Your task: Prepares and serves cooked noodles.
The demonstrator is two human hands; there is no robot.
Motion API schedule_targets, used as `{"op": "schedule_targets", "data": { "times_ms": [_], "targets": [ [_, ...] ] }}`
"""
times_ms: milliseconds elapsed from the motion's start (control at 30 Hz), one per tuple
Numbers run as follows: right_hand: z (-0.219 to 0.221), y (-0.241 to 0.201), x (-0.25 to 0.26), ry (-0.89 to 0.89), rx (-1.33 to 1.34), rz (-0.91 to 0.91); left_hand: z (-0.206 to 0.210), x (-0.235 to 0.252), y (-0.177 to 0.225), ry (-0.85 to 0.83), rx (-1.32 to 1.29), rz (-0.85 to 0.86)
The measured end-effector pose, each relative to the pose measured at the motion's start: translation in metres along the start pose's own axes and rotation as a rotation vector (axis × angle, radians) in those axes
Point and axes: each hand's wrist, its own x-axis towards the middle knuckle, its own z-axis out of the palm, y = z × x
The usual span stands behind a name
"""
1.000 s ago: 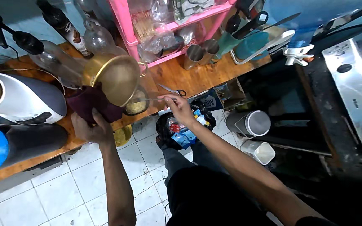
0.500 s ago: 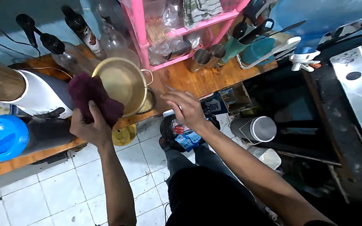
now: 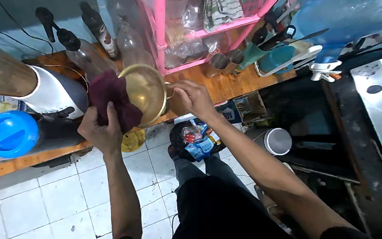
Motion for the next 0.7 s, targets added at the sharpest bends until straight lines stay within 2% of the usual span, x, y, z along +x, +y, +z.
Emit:
{"op": "schedule_targets", "data": {
  "times_ms": [133, 200, 333, 500, 600, 700],
  "targets": [
    [0.001, 0.001, -0.007, 0.004, 0.188, 0.204, 0.002, 0.002, -0.002, 0.020, -0.006, 0.036],
    [0.001, -0.001, -0.010, 0.006, 0.240, 0.243, 0.003, -0.005, -0.007, 0.014, 0.006, 0.041],
    [-0.002, -0.008, -0.004, 0.082, 0.164, 0.110, 0.001, -0.009, -0.009, -0.008, 0.048, 0.065],
    [0.000, -0.013, 0.004, -0.056, -0.180, -0.067, 0.000, -0.007, -0.008, -0.025, 0.085, 0.119],
    [0.004, -0.013, -0.003, -0.056, -0.116, -0.023, -0.001, -0.006, -0.007, -0.034, 0.074, 0.139],
    [0.008, -0.009, -0.012, 0.011, 0.094, 0.155, -0.008, -0.009, 0.004, -0.076, 0.039, 0.116]
  ]
}}
